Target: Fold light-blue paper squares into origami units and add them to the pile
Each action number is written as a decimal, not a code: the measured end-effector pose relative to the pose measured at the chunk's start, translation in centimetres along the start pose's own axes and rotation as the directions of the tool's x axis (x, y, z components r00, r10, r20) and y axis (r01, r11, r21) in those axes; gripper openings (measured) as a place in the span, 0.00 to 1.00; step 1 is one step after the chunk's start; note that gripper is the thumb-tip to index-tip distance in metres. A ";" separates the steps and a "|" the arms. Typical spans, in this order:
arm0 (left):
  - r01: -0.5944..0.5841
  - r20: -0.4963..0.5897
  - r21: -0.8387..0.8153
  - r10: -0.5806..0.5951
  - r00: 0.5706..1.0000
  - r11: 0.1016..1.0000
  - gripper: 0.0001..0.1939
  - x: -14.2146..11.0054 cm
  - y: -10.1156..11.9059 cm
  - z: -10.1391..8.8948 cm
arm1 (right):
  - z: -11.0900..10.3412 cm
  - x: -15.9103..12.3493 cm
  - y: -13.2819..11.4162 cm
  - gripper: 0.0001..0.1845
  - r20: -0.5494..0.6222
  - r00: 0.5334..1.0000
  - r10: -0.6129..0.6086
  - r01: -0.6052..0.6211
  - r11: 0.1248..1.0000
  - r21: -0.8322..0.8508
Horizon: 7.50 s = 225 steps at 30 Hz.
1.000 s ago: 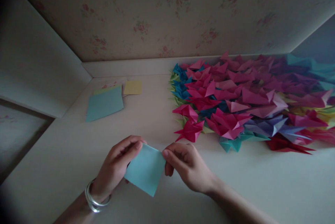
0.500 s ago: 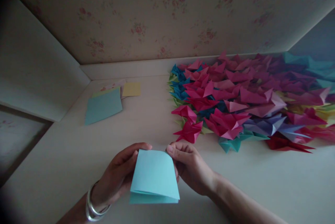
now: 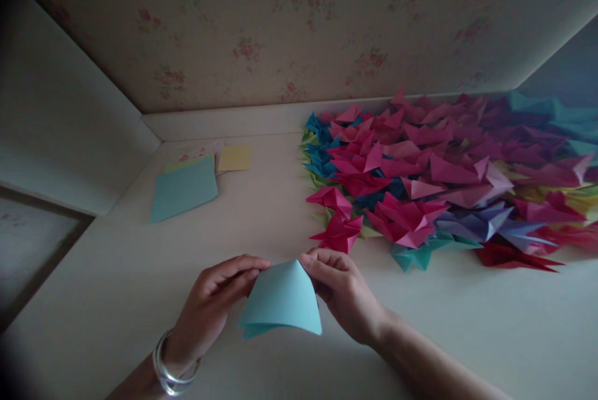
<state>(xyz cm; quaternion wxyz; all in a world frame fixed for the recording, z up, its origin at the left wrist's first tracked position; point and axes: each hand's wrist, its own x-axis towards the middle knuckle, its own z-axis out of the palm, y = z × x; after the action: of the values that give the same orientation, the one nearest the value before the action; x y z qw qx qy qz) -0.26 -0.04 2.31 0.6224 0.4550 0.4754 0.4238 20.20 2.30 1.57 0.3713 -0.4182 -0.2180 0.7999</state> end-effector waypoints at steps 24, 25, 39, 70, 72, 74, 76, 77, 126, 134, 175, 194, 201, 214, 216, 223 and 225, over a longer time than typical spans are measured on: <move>-0.029 -0.153 0.188 0.058 0.986 0.982 0.12 0.6 0.9 0.4 | -0.3 0.2 1.1 0.20 0.002 0.982 -0.190 0.185 0.955 -0.230; -0.053 -0.160 0.220 0.089 0.983 0.974 0.12 0.6 0.9 0.4 | -0.3 0.2 1.3 0.20 0.000 0.983 -0.185 0.181 0.960 -0.212; -0.341 -0.177 0.532 0.496 0.850 0.775 0.09 0.2 -0.4 0.0 | 0.0 -0.6 1.2 0.19 0.209 0.937 -0.280 0.309 0.943 -0.122; -0.165 -0.252 0.105 0.187 0.949 0.981 0.06 0.3 0.0 -0.2 | -1.7 -0.4 1.1 0.16 0.609 0.434 -0.664 0.642 -0.247 -0.726; -0.124 -0.209 0.104 0.144 0.967 0.987 0.08 0.2 0.1 -0.1 | -1.7 -0.3 0.9 0.16 0.602 0.425 -0.676 0.644 -0.242 -0.726; -0.083 -0.177 0.138 0.107 0.978 0.987 0.08 0.2 0.1 0.0 | -1.7 -0.2 0.8 0.16 0.601 0.427 -0.675 0.650 -0.233 -0.723; -0.064 -0.175 0.167 0.094 0.980 0.984 0.08 0.2 0.1 0.0 | -1.8 -0.2 0.8 0.15 0.597 0.432 -0.676 0.657 -0.218 -0.722; -0.065 -0.181 0.167 0.095 0.979 0.984 0.08 0.2 0.0 0.0 | -1.8 -0.2 0.8 0.13 0.593 0.433 -0.679 0.659 -0.211 -0.723; -0.080 -0.204 0.285 0.142 0.968 0.955 0.07 0.1 -0.3 0.6 | 0.3 0.0 1.9 0.09 -0.049 0.838 -0.544 0.482 0.779 -0.400; -0.075 -0.219 0.270 0.137 0.966 0.960 0.10 0.0 -0.7 0.7 | 0.1 0.0 2.2 0.08 -0.050 0.855 -0.517 0.456 0.793 -0.405; -0.099 -0.187 0.423 0.194 0.963 0.901 0.14 -0.2 0.0 0.8 | -0.3 -0.4 2.5 0.13 0.004 0.890 -0.456 0.423 0.823 -0.380; -0.123 -0.132 0.469 0.207 0.969 0.875 0.12 -0.6 0.2 1.9 | 1.1 0.2 1.0 0.21 0.081 0.983 -0.167 0.186 0.906 -0.381; 0.009 -0.148 0.352 0.046 0.988 0.936 0.14 -0.2 -0.2 1.7 | 0.9 0.2 1.1 0.21 0.008 0.984 -0.176 0.164 0.904 -0.395; 0.063 -0.036 0.354 -0.053 0.998 0.933 0.11 -0.1 -0.3 1.3 | 0.6 0.4 0.9 0.16 0.028 0.981 -0.191 0.185 0.887 -0.423; 0.067 -0.042 0.367 -0.055 0.998 0.928 0.13 -0.1 -0.2 1.5 | 0.7 0.4 0.9 0.15 0.055 0.981 -0.186 0.191 0.879 -0.436; 0.095 -0.178 0.257 -0.049 0.983 0.962 0.14 0.2 -0.4 1.3 | 0.4 0.2 0.4 0.21 0.042 0.994 -0.105 0.113 0.890 -0.443; 0.099 -0.248 0.217 -0.044 0.968 0.971 0.14 0.4 -0.3 0.9 | 0.1 0.2 0.1 0.23 -0.007 0.995 -0.096 0.084 0.899 -0.430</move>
<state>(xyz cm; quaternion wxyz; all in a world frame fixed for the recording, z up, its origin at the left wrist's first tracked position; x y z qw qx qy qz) 0.70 0.07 2.02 0.5187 0.4511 0.6091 0.3955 20.03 2.35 1.44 0.3096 -0.4902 -0.4023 0.7085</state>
